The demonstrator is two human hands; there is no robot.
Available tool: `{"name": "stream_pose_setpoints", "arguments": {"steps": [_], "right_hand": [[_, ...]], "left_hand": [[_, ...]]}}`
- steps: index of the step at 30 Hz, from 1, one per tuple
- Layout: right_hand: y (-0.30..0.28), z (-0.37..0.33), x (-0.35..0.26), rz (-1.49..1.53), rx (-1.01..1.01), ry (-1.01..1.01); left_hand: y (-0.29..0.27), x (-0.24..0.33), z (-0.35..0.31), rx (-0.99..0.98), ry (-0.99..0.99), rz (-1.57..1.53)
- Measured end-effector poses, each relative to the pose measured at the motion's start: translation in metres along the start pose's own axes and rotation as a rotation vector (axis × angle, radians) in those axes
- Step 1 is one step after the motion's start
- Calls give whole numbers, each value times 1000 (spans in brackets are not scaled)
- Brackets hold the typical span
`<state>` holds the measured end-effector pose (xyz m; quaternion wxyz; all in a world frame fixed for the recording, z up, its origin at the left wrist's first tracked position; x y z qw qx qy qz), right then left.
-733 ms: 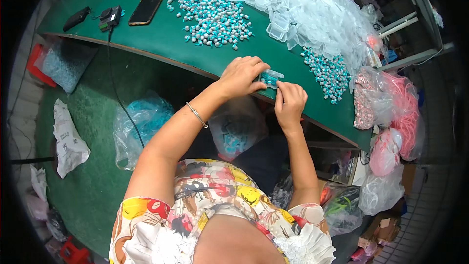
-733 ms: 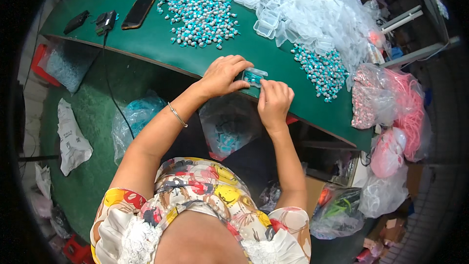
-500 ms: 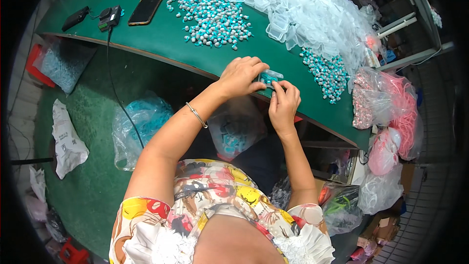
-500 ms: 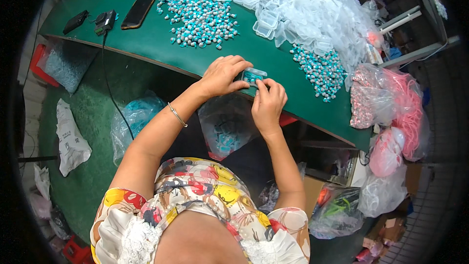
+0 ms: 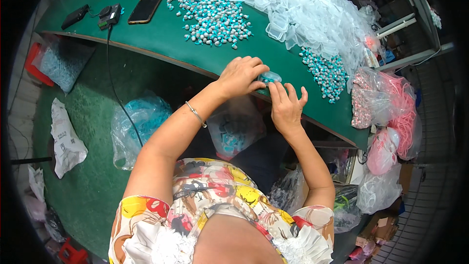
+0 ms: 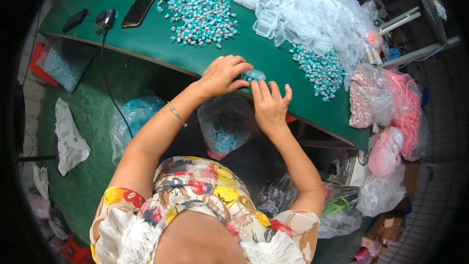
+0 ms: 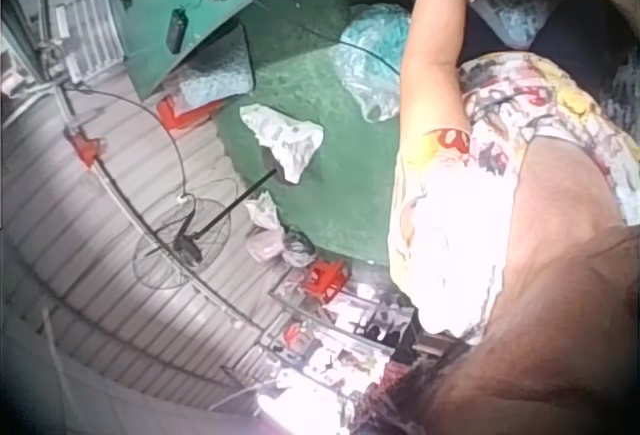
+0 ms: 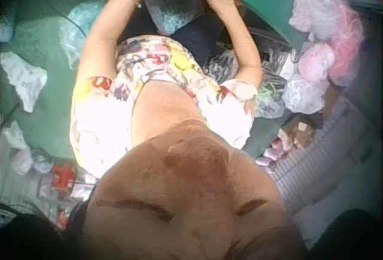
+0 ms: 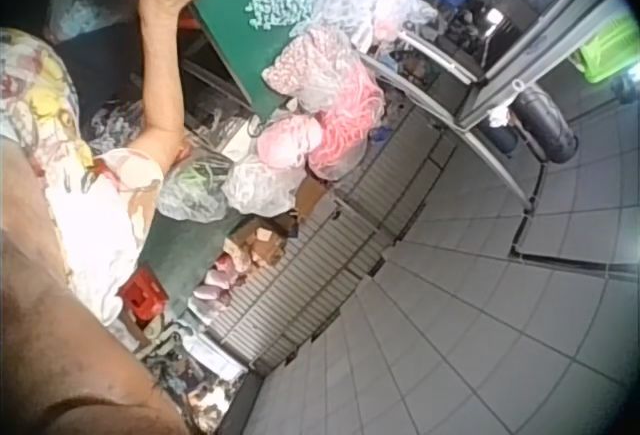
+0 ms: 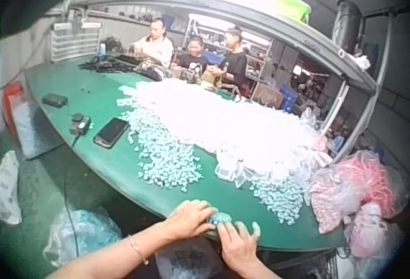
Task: The person places small teal and white beads into clear plastic containers on a green table, then closes each container. Later, the person reaches into a large plastic bag and transfers a handful of teal beads onto the table.
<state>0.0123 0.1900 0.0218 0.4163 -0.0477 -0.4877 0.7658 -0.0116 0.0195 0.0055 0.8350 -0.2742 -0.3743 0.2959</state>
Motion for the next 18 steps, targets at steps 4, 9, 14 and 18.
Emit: {"name": "stream_pose_setpoints", "arguments": {"steps": [4, 9, 14, 18], "right_hand": [[0, -12, 8, 163, 75, -17], [-4, 1, 22, 454, 167, 130], [29, 20, 34, 727, 73, 150], [27, 24, 31, 911, -10, 203]], "left_hand": [[1, 7, -5, 37, 48, 35], [5, 9, -4, 105, 94, 62], [5, 7, -4, 102, 76, 34], [0, 6, -7, 86, 107, -106]]}}
Point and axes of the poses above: each hand's wrist, its own z-axis towards the middle knuckle, its own y-axis out of the palm, x = y × z, the point moved 4 cm from there along z, towards the middle knuckle, and after that the axes turned 1 degree about x, right-handed, at the moved point
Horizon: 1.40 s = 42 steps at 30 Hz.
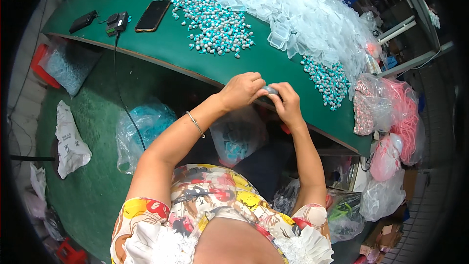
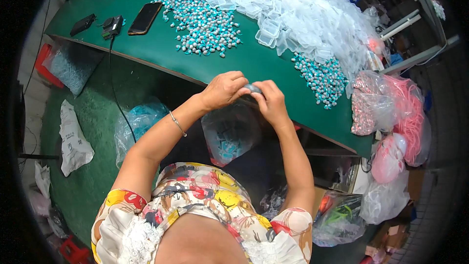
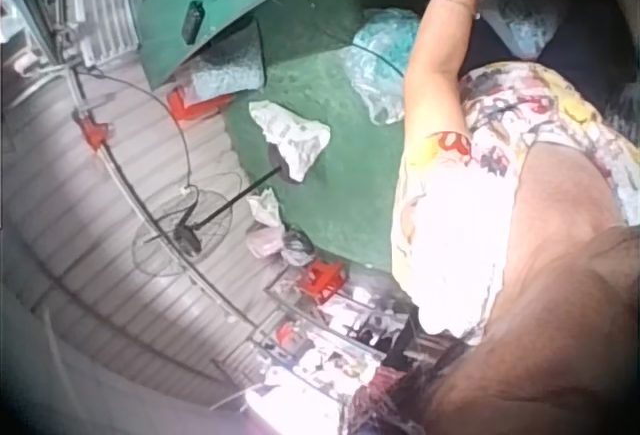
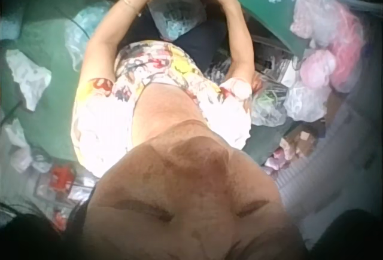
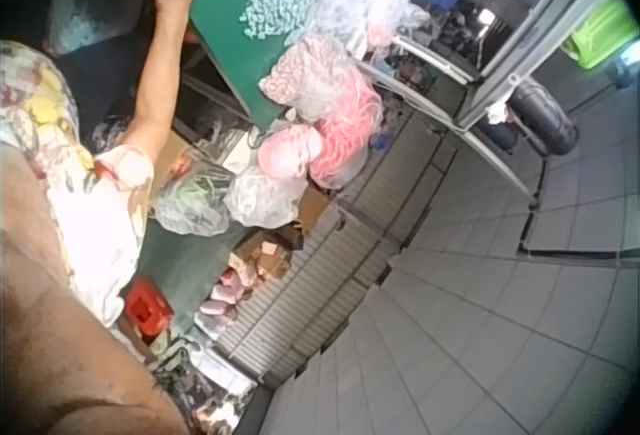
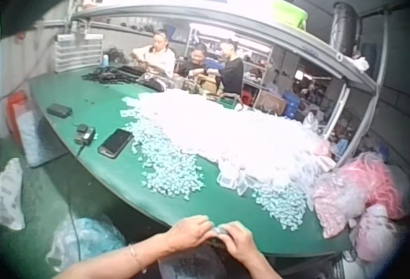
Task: The person places small teal and white beads into clear plastic containers on a green table, then closes each container. Later, the person reaches into a large plastic bag and transfers a handful of teal beads onto the table.
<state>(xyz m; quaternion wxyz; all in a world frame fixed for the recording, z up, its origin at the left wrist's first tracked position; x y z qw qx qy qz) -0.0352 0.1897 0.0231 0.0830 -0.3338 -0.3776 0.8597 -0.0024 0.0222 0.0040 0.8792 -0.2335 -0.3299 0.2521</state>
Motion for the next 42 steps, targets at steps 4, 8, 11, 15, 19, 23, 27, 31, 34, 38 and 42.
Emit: {"name": "stream_pose_setpoints", "arguments": {"steps": [4, 8, 11, 15, 19, 23, 27, 31, 34, 38, 42], "right_hand": [[1, 8, -6, 86, -71, 121], [1, 42, 36, 546, -176, 207], [-21, 85, 37, -518, 357, -37], [-20, 99, 104, -549, 213, 121], [-29, 93, 103, -439, 305, 143], [-41, 52, 79, -309, 323, 292], [-28, 18, 45, -221, 281, 329], [-10, 7, 25, -241, 170, 332], [-22, 13, 42, -226, 192, 370], [-51, 32, 97, -524, 279, 314], [-46, 59, 116, -815, 253, 227]], "left_hand": [[-4, -7, -3, 20, -91, -91], [-7, 8, -4, 85, -197, -73], [-5, 32, -20, 36, -136, -44], [28, 50, -45, -177, -91, -15], [39, 43, -60, -264, -144, 47], [-2, 30, -23, -38, -105, 100], [-48, -23, 16, 216, -271, 431], [-43, -57, 23, 74, -387, 614], [-31, -67, 19, 37, -420, 604], [-28, -55, 21, 60, -460, 507], [-26, -55, 21, 121, -461, 433]]}}
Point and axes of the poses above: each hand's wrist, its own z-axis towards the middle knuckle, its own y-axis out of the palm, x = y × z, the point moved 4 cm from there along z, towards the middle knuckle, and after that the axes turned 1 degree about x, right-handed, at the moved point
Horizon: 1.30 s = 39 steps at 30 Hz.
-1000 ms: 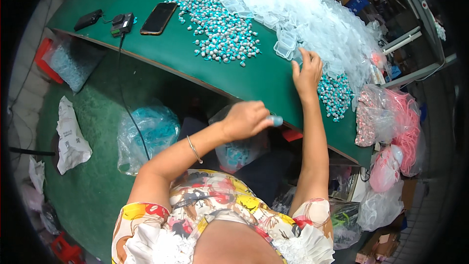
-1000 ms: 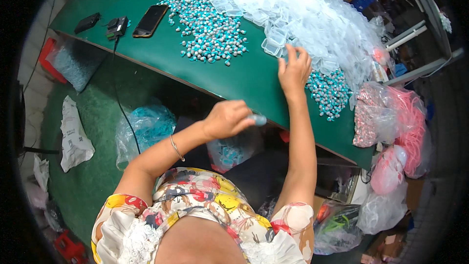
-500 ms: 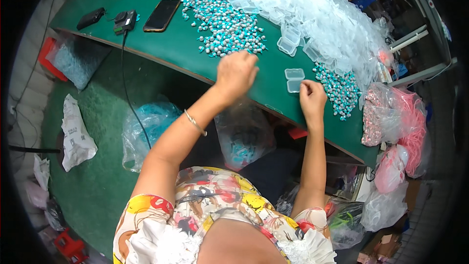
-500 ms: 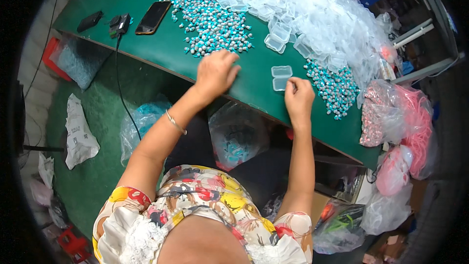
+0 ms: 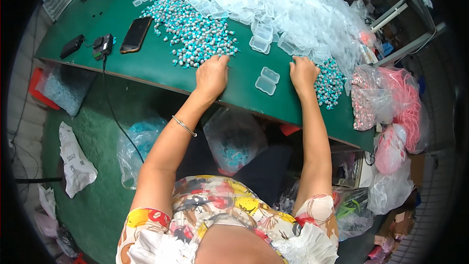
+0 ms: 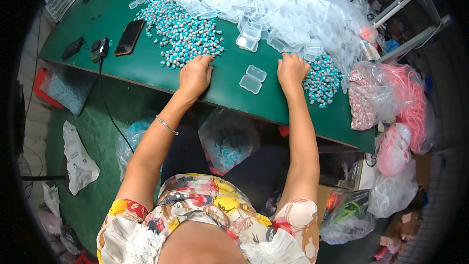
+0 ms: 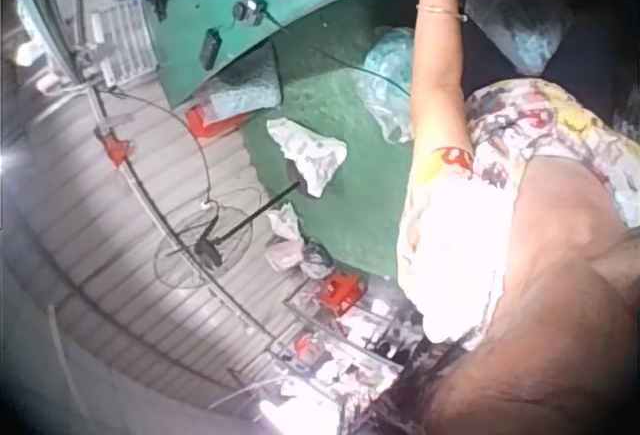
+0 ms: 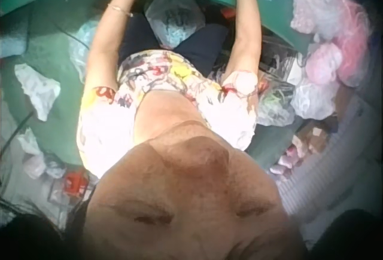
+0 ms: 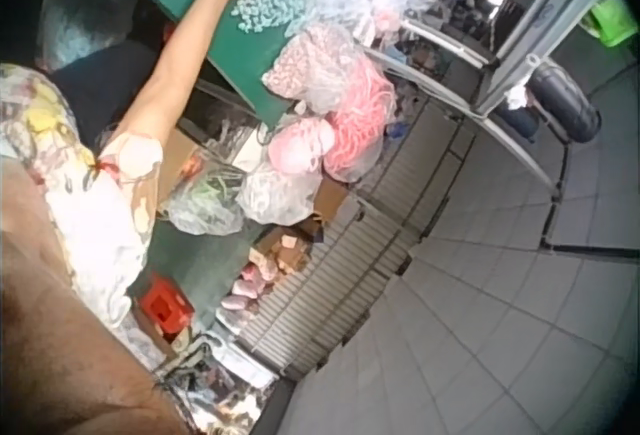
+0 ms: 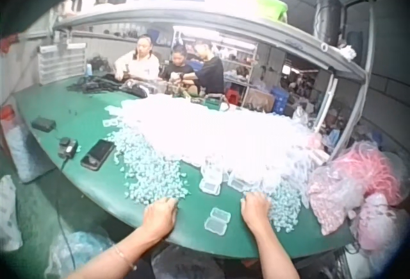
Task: The person places small teal and white beads into clear plastic containers on a green table, then closes each container. Later, the person reaches into a large plastic bag and transfers a handful of teal beads onto the table.
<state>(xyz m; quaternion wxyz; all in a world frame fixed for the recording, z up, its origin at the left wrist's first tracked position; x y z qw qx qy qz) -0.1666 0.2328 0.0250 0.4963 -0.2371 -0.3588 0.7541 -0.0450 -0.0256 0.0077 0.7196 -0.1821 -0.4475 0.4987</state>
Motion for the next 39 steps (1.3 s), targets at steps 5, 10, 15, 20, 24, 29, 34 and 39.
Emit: {"name": "stream_pose_setpoints", "arguments": {"steps": [5, 10, 15, 20, 24, 29, 34, 39], "right_hand": [[16, 17, 0, -178, -197, -1], [-3, -1, -14, 240, -103, -31], [-47, -45, -41, 775, -160, -31], [-41, -60, -57, 676, -216, -92], [-38, -59, -56, 624, -218, -168], [-39, -58, -52, 835, -206, -85], [-36, -53, -54, 921, -254, -1], [-26, -8, -78, 899, -199, -89]], "left_hand": [[3, 1, 2, -13, -27, -37], [14, 5, -2, -56, -17, -434], [24, 46, 0, -236, 66, -593], [34, 54, -2, -274, 111, -479], [40, 58, -1, -256, 151, -360], [30, 62, -2, -307, 177, -345], [28, 57, -1, -370, 264, -221], [11, 36, -10, -306, 301, -222]]}}
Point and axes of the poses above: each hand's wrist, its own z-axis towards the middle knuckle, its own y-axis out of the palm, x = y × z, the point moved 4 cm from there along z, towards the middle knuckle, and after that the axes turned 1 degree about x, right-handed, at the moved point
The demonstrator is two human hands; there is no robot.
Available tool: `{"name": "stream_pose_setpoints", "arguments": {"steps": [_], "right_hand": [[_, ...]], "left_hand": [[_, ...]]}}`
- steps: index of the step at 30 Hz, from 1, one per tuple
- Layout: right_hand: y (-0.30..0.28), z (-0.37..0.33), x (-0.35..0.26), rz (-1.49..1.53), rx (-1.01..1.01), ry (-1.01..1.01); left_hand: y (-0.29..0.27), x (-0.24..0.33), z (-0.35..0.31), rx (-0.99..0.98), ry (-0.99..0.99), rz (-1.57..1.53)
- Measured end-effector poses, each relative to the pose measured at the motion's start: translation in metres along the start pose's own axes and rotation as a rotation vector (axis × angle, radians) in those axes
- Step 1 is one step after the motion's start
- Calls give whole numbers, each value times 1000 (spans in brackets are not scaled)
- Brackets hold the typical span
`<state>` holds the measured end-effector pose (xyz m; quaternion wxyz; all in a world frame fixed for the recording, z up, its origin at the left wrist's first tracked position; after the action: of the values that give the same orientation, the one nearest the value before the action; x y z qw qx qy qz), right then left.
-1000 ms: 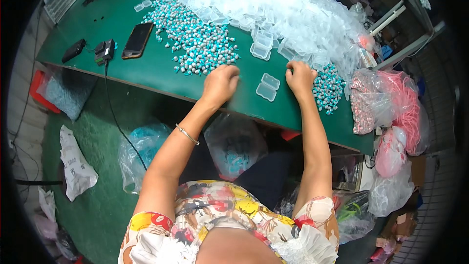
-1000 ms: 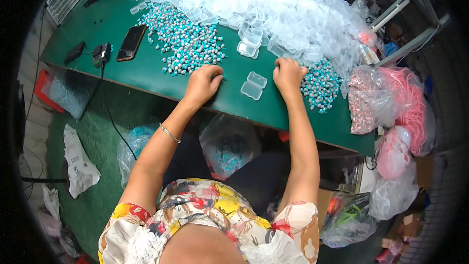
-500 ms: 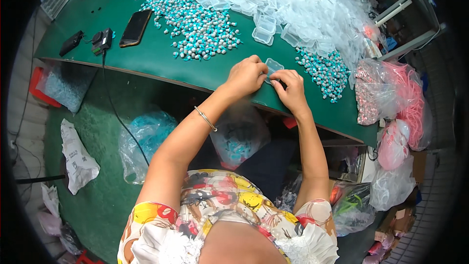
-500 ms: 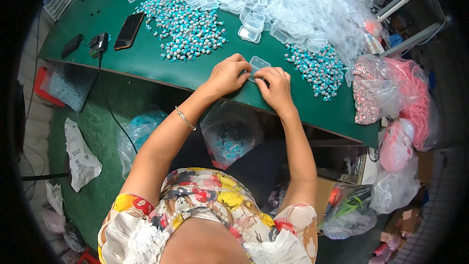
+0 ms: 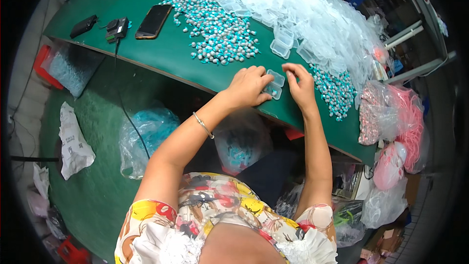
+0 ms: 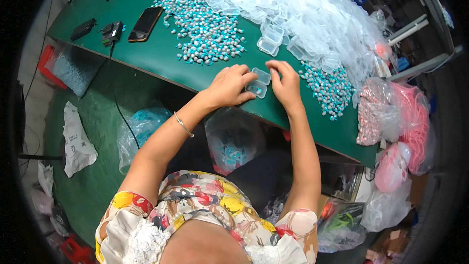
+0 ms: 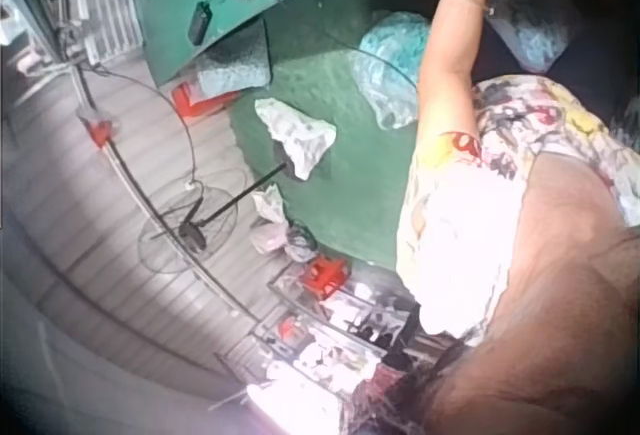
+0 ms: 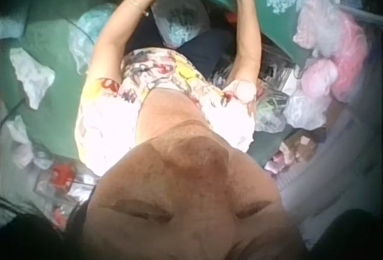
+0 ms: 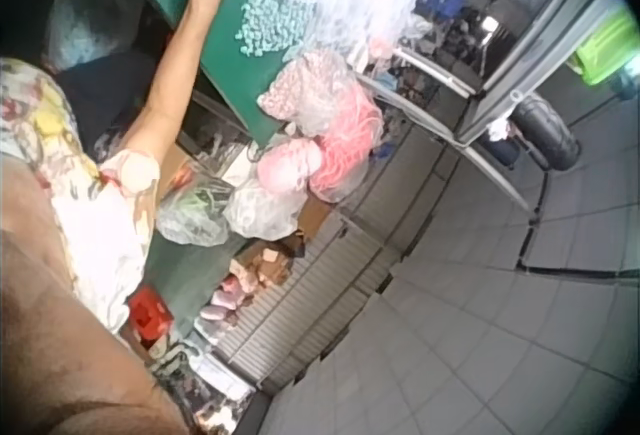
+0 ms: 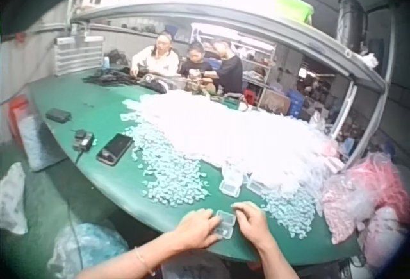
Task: The person places small teal and white beads into clear plastic containers on a green table, then closes each container. Later, the person reaches into a large plastic bag and transfers a handful of teal beads onto the table.
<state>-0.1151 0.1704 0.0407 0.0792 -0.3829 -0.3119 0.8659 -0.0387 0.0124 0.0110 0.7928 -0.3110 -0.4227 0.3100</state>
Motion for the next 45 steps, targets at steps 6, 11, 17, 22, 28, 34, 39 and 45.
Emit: {"name": "stream_pose_setpoints", "arguments": {"steps": [6, 11, 17, 22, 28, 34, 39, 45], "right_hand": [[78, 101, 18, -166, -69, -192], [128, 171, 47, -560, -324, 162], [139, 188, 55, -543, -323, 376], [150, 191, 63, -580, -206, 211], [160, 199, 49, -693, -241, 283], [152, 207, 65, -741, -208, 210], [123, 179, 59, -616, -99, 33], [65, 115, 7, -164, -26, -36]], "left_hand": [[-6, -10, -11, 89, 14, -64], [-6, -10, -10, 76, 0, -100], [-7, -11, -13, 107, -8, -123], [-6, -10, -12, 100, -14, -141], [-6, -12, -13, 84, -20, -126], [-8, -10, -12, 101, -19, -137], [-5, -10, -13, 126, -3, -134], [-7, -13, -13, 85, -35, -126]]}}
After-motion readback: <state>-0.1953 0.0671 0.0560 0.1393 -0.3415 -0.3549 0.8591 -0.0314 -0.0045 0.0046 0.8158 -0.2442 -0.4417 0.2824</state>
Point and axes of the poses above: each hand's wrist, its own z-axis towards the middle knuckle, its own y-axis out of the palm, x = y × z, the point moved 4 cm from there along z, towards the middle knuckle, and after that the axes turned 1 degree about x, right-handed, at the moved point
